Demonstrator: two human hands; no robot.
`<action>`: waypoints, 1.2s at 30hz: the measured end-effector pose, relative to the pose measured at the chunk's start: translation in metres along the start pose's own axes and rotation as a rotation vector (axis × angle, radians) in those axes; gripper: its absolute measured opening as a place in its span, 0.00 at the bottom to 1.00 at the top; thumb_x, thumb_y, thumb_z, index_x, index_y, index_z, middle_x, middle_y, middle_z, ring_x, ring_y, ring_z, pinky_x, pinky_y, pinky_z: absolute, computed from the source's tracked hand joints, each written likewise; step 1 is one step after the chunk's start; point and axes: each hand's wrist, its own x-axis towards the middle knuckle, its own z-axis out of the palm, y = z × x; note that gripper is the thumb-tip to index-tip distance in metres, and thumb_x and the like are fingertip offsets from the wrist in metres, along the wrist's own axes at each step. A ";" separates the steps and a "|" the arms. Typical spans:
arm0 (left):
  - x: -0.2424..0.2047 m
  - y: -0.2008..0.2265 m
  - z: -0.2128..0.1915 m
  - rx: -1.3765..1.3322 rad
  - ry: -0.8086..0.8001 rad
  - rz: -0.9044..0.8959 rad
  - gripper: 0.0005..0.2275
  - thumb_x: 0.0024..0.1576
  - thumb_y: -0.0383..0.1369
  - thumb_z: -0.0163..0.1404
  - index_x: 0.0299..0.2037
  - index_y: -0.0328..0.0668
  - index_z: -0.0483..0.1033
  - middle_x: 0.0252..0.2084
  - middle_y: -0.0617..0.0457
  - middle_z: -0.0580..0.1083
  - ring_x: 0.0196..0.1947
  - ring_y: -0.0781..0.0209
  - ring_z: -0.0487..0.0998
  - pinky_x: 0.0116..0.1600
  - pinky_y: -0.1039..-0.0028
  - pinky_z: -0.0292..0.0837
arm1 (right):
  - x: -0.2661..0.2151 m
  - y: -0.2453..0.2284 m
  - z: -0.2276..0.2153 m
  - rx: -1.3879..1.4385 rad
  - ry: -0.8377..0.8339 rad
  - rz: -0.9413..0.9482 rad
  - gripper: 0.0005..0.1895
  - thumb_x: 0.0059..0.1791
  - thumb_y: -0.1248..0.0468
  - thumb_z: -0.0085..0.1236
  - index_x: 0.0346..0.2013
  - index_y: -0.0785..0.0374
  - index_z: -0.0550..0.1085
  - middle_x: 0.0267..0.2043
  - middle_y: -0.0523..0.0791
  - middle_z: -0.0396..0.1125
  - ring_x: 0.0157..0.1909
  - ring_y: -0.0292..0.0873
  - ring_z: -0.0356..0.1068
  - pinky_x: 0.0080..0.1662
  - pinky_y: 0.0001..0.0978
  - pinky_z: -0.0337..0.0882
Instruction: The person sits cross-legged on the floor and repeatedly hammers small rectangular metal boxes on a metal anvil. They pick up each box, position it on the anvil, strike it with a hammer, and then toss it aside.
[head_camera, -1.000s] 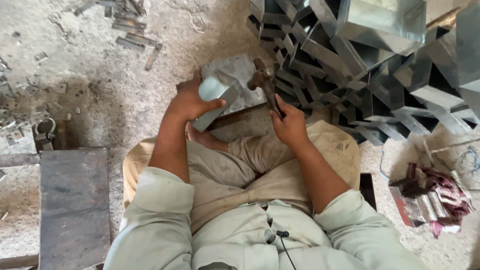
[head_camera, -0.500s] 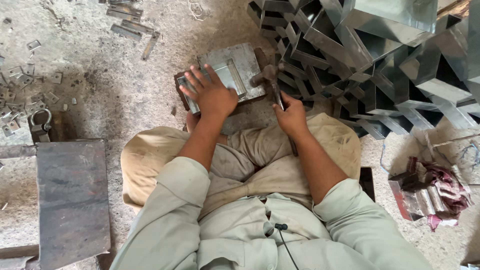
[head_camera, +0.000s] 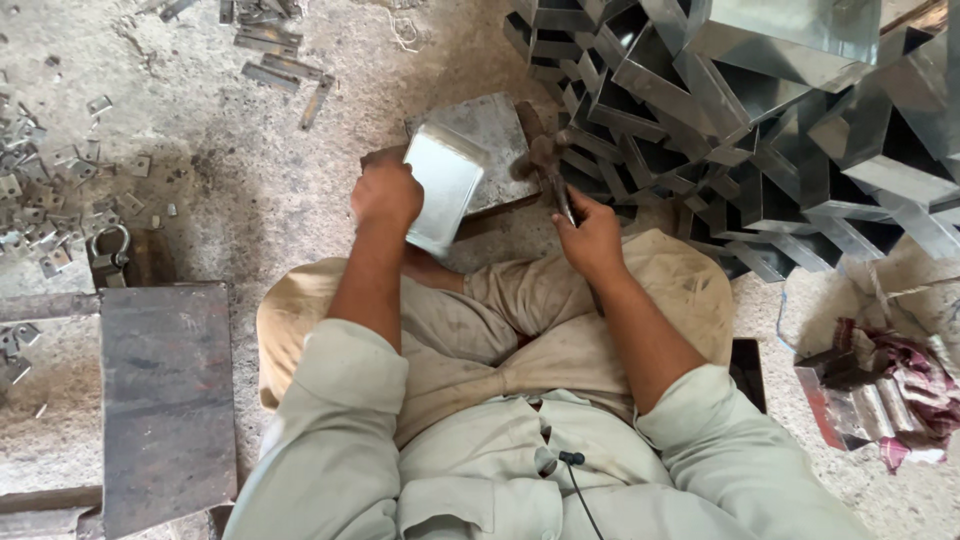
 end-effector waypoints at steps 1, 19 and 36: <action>-0.005 0.003 -0.004 0.024 0.114 0.173 0.14 0.62 0.36 0.47 0.57 0.49 0.75 0.55 0.41 0.75 0.57 0.39 0.74 0.61 0.50 0.67 | -0.001 -0.007 -0.002 -0.002 0.021 -0.044 0.26 0.49 0.73 0.60 0.64 0.67 0.71 0.46 0.44 0.75 0.44 0.30 0.70 0.47 0.23 0.69; -0.027 0.024 0.012 0.284 0.563 0.843 0.11 0.49 0.27 0.53 0.42 0.50 0.80 0.39 0.52 0.76 0.46 0.49 0.74 0.59 0.55 0.60 | -0.021 -0.109 -0.040 -0.356 0.315 -0.645 0.25 0.53 0.72 0.64 0.65 0.66 0.71 0.32 0.47 0.69 0.34 0.41 0.69 0.39 0.33 0.71; -0.028 0.023 0.015 0.302 0.599 0.833 0.12 0.48 0.28 0.54 0.42 0.52 0.80 0.41 0.53 0.77 0.47 0.48 0.74 0.60 0.51 0.60 | -0.028 -0.089 -0.028 -0.228 0.229 -0.507 0.24 0.51 0.72 0.64 0.62 0.62 0.73 0.35 0.51 0.70 0.30 0.46 0.69 0.35 0.33 0.69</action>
